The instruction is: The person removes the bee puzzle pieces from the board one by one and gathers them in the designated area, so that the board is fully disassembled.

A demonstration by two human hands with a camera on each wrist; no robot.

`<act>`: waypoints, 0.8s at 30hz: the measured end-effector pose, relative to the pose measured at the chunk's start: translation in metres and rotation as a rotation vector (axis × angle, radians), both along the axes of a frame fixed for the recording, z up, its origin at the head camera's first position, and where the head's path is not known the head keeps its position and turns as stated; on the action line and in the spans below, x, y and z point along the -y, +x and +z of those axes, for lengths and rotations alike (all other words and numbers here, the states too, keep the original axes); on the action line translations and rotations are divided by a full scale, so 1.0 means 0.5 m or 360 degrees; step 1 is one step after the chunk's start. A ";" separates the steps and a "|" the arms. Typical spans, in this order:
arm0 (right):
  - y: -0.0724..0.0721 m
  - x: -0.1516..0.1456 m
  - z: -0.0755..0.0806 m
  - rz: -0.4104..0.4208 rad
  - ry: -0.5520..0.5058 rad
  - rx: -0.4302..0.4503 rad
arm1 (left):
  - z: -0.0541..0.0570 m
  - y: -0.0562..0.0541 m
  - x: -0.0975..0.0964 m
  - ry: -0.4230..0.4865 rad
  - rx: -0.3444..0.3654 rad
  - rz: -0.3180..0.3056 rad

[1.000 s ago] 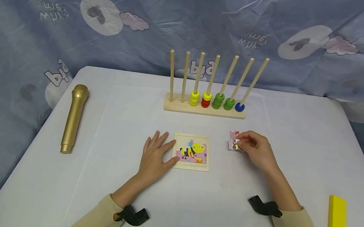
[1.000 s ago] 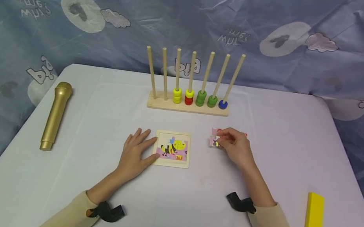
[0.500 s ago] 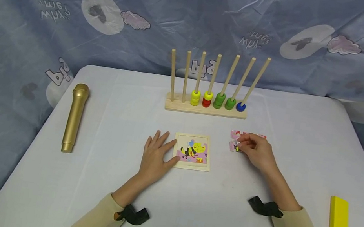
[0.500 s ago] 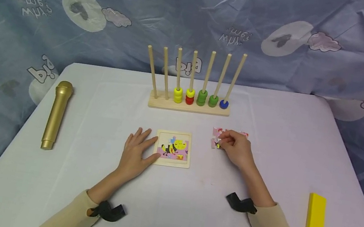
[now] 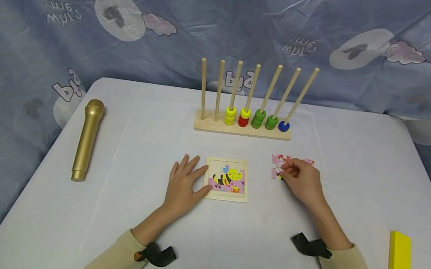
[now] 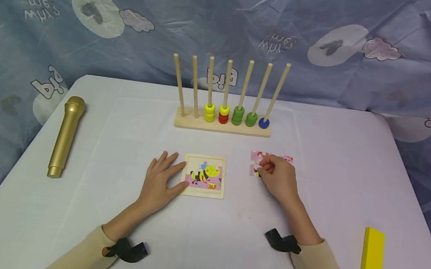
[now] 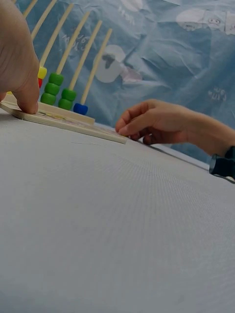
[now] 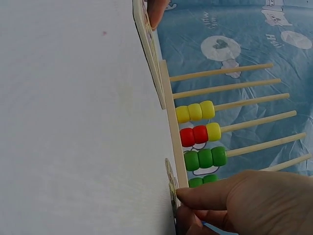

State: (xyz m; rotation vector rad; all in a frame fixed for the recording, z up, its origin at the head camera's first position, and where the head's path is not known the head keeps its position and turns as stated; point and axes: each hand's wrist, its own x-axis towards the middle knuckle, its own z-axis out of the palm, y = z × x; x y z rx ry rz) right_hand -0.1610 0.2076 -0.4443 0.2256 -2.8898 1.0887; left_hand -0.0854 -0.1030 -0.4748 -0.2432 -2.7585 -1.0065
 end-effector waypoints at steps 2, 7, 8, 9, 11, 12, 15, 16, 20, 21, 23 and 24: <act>0.000 0.000 0.001 -0.0004 -0.0004 -0.0028 | 0.001 0.000 0.000 0.0002 0.0002 -0.0001; 0.002 0.004 0.013 -0.0019 -0.0063 -0.0098 | 0.002 0.001 -0.001 0.0002 0.0004 -0.0006; 0.003 0.007 0.017 -0.0011 -0.0083 -0.0093 | 0.002 0.001 -0.001 0.0004 0.0006 -0.0005; 0.004 0.012 0.021 -0.0002 -0.0106 -0.0080 | 0.002 0.001 -0.001 0.0003 0.0004 -0.0005; 0.007 0.026 0.027 0.0035 -0.0145 -0.0040 | 0.002 0.001 -0.001 0.0005 0.0006 -0.0003; 0.008 0.035 0.031 0.0060 -0.0157 -0.0018 | 0.003 0.001 -0.001 0.0007 0.0006 -0.0002; 0.012 0.067 0.039 0.0150 -0.0159 0.0023 | 0.002 0.000 -0.001 0.0008 0.0011 -0.0002; 0.013 0.079 0.041 0.0186 -0.0158 0.0023 | 0.002 0.000 0.000 0.0008 0.0014 -0.0003; 0.020 0.132 0.045 0.0342 -0.0168 0.0008 | 0.000 0.000 -0.001 0.0007 0.0007 -0.0004; 0.022 0.145 0.043 0.0377 -0.0178 0.0009 | 0.000 0.000 0.000 0.0008 0.0005 -0.0003; 0.026 0.169 0.039 0.0430 -0.0196 0.0015 | -0.002 0.000 0.000 0.0004 0.0003 -0.0003; 0.028 0.179 0.035 0.0452 -0.0204 0.0018 | -0.002 0.000 0.001 0.0001 0.0002 -0.0003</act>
